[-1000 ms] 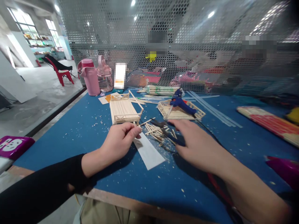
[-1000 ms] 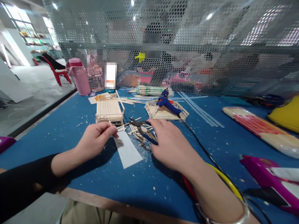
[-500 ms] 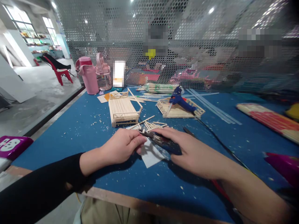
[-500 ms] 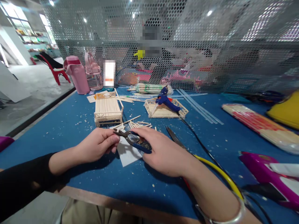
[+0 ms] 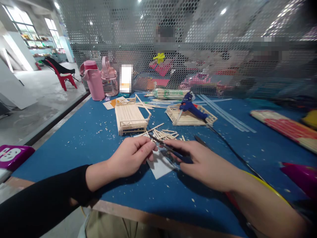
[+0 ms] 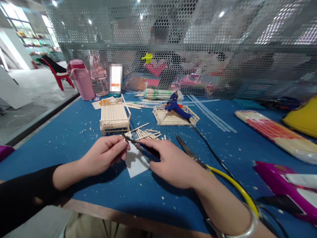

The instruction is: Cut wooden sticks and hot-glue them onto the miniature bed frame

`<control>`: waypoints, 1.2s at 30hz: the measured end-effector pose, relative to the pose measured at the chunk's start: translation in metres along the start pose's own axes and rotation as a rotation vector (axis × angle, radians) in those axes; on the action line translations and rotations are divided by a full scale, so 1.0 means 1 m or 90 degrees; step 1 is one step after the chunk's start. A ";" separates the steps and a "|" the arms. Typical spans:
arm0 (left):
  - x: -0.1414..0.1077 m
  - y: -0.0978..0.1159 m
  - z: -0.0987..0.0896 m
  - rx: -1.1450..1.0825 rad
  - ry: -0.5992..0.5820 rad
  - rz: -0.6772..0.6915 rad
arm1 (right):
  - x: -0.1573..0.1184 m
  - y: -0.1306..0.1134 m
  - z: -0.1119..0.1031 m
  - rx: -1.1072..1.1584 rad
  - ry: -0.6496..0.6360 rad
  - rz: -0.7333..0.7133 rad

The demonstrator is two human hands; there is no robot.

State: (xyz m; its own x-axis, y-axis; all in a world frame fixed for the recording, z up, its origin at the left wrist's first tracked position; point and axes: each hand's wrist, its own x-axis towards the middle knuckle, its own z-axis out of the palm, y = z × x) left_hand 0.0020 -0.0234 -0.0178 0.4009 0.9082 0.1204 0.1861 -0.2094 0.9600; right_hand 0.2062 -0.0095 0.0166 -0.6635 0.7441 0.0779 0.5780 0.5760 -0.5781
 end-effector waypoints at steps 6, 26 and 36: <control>-0.001 0.002 -0.001 0.033 -0.040 0.011 | 0.001 0.003 0.004 -0.074 0.044 -0.030; -0.002 0.001 0.003 0.127 -0.031 -0.025 | 0.003 0.008 0.032 -0.161 0.146 -0.074; 0.000 -0.003 0.003 0.123 -0.014 -0.021 | 0.003 0.015 0.042 -0.308 0.235 -0.090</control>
State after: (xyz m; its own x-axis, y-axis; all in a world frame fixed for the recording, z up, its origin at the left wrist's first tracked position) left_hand 0.0037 -0.0238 -0.0216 0.4115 0.9077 0.0824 0.3673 -0.2479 0.8964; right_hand 0.1933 -0.0129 -0.0261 -0.5914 0.6679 0.4518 0.7036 0.7012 -0.1157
